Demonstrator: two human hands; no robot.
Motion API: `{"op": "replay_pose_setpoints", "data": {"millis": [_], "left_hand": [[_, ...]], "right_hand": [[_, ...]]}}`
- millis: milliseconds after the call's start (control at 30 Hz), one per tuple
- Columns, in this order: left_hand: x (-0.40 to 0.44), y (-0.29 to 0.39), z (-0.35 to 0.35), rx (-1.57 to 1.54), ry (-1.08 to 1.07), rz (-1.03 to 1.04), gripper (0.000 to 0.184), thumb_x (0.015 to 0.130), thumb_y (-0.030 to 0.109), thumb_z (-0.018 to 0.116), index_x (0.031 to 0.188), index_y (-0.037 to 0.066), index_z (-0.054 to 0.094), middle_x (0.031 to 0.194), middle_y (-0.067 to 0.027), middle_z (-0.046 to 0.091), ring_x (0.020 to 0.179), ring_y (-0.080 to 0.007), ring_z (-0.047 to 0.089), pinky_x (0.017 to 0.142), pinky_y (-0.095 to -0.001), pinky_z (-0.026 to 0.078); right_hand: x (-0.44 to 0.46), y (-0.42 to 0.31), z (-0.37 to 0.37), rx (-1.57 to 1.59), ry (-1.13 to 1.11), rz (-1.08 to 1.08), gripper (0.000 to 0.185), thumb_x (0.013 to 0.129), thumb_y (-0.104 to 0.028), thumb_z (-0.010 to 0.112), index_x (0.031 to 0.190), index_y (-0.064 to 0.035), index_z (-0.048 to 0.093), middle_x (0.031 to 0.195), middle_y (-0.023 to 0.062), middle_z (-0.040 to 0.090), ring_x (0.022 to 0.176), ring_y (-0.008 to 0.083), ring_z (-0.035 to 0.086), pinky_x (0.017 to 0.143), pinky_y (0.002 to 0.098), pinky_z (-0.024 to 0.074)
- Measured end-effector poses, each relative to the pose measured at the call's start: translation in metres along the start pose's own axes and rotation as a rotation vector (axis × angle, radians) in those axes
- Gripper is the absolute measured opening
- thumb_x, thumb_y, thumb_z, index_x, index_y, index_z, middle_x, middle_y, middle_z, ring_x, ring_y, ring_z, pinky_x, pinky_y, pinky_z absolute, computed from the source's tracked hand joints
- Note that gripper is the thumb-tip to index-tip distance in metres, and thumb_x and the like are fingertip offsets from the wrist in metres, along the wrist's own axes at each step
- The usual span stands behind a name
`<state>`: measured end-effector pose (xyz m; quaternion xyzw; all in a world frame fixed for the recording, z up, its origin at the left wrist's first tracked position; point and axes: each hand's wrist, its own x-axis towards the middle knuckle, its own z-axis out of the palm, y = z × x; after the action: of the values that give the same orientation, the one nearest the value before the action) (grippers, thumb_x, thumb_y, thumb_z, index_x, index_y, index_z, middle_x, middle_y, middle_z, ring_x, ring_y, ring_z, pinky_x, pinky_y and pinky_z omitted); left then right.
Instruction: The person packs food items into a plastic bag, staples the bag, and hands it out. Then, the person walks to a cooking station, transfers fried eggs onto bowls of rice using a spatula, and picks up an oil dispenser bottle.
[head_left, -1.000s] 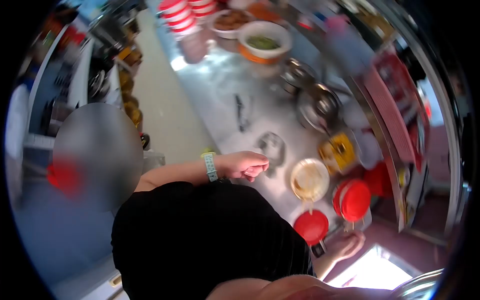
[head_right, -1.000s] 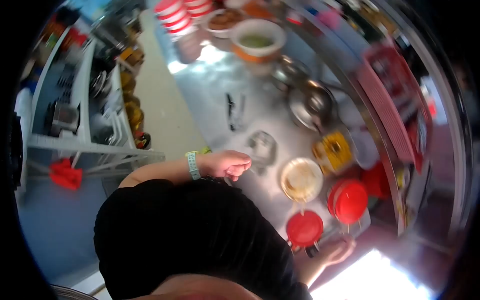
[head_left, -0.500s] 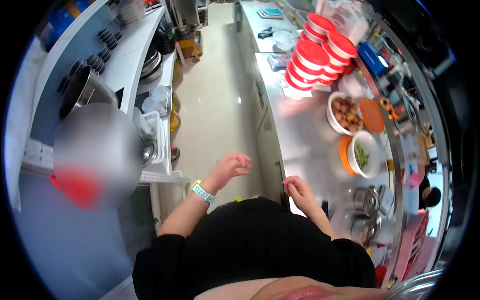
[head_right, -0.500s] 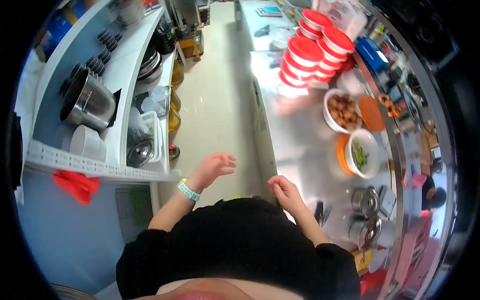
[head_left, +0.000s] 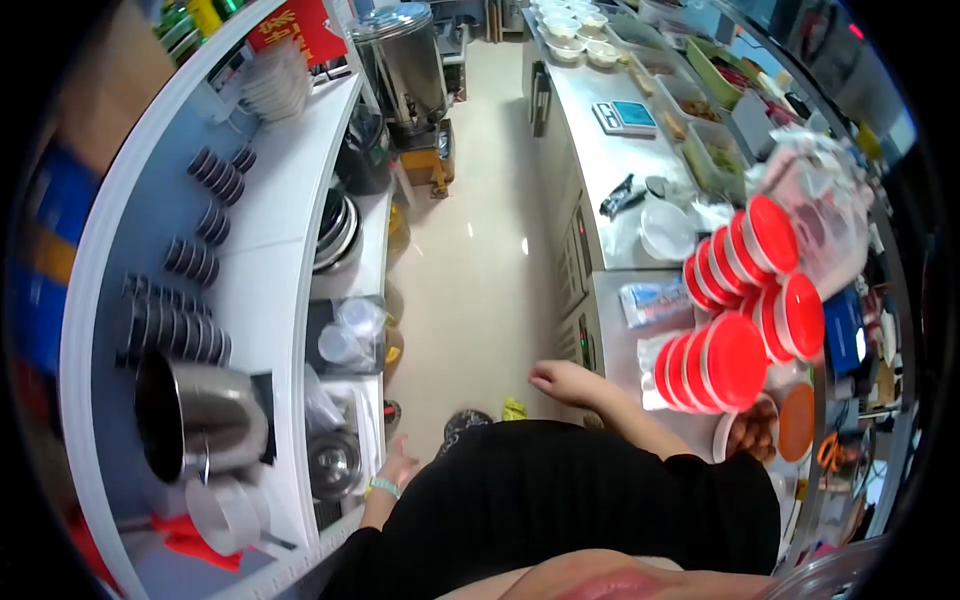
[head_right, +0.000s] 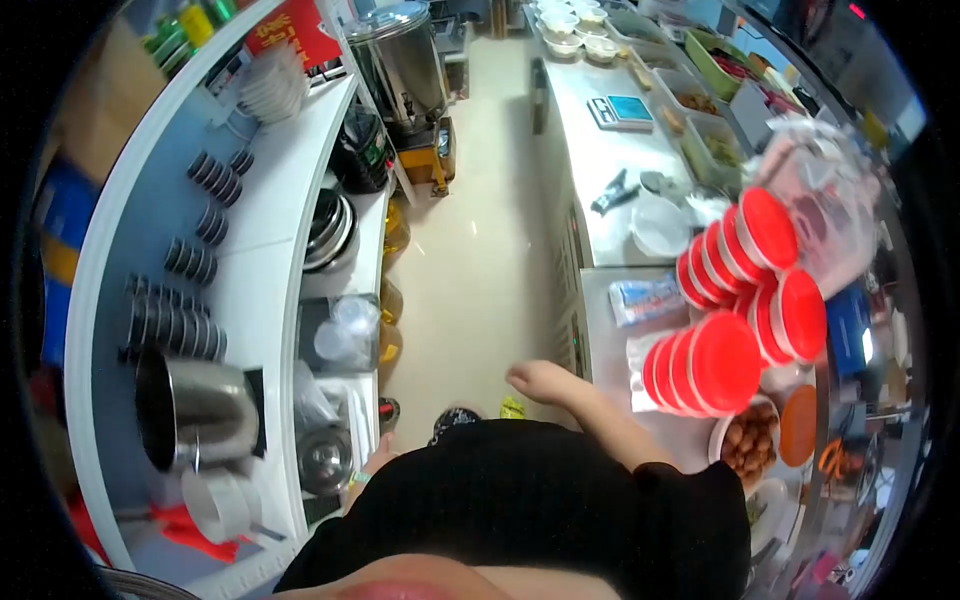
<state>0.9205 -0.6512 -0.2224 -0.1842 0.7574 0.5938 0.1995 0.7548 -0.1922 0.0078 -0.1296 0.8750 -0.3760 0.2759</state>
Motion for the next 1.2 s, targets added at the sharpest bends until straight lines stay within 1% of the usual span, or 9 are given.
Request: {"op": "replay_pose_setpoints", "data": {"millis": [100,200,267,367,467,567,867,1000,1200], "left_hand": [[0.061,0.05,-0.013,0.451,-0.028,0.171,0.046,0.086,0.009,0.058,0.131,0.004,0.048,0.1,-0.0184,0.065,0.083,-0.0253,0.063,0.071,-0.0347,0.055],[0.144,0.127,-0.015,0.431,-0.288,-0.147,0.044,0.085,0.006,0.06,0.128,0.001,0.052,0.106,-0.016,0.063,0.109,-0.0281,0.057,0.085,-0.0365,0.052],[0.203,0.221,0.008,-0.185,0.197,-0.332,0.038,0.085,0.005,0.06,0.122,-0.002,0.055,0.111,-0.0176,0.062,0.126,-0.0293,0.046,0.099,-0.0392,0.043],[0.358,0.275,0.018,0.295,0.16,0.284,0.033,0.086,0.014,0.065,0.113,-0.004,0.061,0.112,-0.02,0.062,0.111,-0.0269,0.057,0.096,-0.0374,0.047],[0.507,0.438,0.048,0.182,-0.185,-0.034,0.029,0.095,0.024,0.056,0.108,0.0,0.065,0.084,-0.0106,0.068,0.069,-0.0146,0.065,0.061,-0.0244,0.053],[0.629,0.6,0.104,0.325,-0.309,0.256,0.026,0.097,0.023,0.052,0.109,0.005,0.066,0.076,-0.0036,0.063,0.061,-0.0117,0.057,0.06,-0.0269,0.05],[0.747,1.059,0.207,-0.82,-1.419,0.361,0.046,0.096,0.046,0.05,0.125,0.013,0.04,0.146,-0.023,0.035,0.137,-0.0325,0.035,0.113,-0.0493,0.025],[0.773,1.192,0.201,-1.126,-1.689,0.65,0.068,0.075,0.064,0.068,0.104,0.008,0.042,0.144,-0.0369,0.03,0.14,-0.036,0.025,0.114,-0.0486,0.015],[0.947,1.302,0.202,-1.111,-1.799,0.795,0.05,0.079,0.047,0.063,0.105,0.007,0.047,0.129,-0.0271,0.039,0.122,-0.0281,0.035,0.099,-0.0402,0.023]], "right_hand": [[0.12,-0.02,-0.079,-0.075,-0.074,-0.052,0.025,0.093,-0.024,0.054,0.102,-0.0024,0.064,0.098,0.0175,0.066,0.091,0.0335,0.063,0.081,0.0399,0.0491],[0.223,-0.031,-0.152,-0.017,-0.011,-0.131,0.029,0.092,-0.026,0.051,0.107,-0.0049,0.065,0.101,0.0187,0.067,0.095,0.0359,0.062,0.084,0.0415,0.0495],[0.277,-0.031,-0.195,0.17,0.132,-0.193,0.028,0.091,-0.024,0.052,0.105,-0.0042,0.066,0.103,0.0182,0.066,0.095,0.035,0.062,0.085,0.0402,0.0494],[0.349,0.004,-0.257,0.241,0.191,-0.041,0.027,0.094,-0.024,0.051,0.104,-0.0034,0.066,0.1,0.0177,0.067,0.095,0.0319,0.064,0.084,0.0374,0.0494],[0.404,0.059,-0.322,0.066,0.212,0.002,0.027,0.095,-0.024,0.052,0.104,-0.0031,0.066,0.097,0.0159,0.067,0.092,0.0285,0.064,0.082,0.0355,0.0501],[0.441,0.08,-0.406,0.328,0.196,0.374,0.026,0.095,-0.024,0.052,0.102,-0.0042,0.067,0.091,0.0092,0.067,0.086,0.0181,0.062,0.079,0.0311,0.0495],[0.611,0.173,-0.624,0.558,0.487,0.239,0.025,0.096,-0.022,0.054,0.105,-0.0015,0.066,0.099,0.0075,0.068,0.095,0.0163,0.063,0.086,0.0303,0.0487],[0.745,0.131,-0.779,0.423,0.309,0.067,0.022,0.095,-0.018,0.054,0.108,-0.0029,0.064,0.102,0.0104,0.067,0.096,0.0224,0.063,0.086,0.0321,0.0488],[0.926,0.077,-0.951,0.114,0.334,-0.232,0.017,0.096,-0.012,0.053,0.104,-0.0036,0.064,0.101,0.0099,0.065,0.094,0.0222,0.062,0.083,0.0325,0.0487]]}}
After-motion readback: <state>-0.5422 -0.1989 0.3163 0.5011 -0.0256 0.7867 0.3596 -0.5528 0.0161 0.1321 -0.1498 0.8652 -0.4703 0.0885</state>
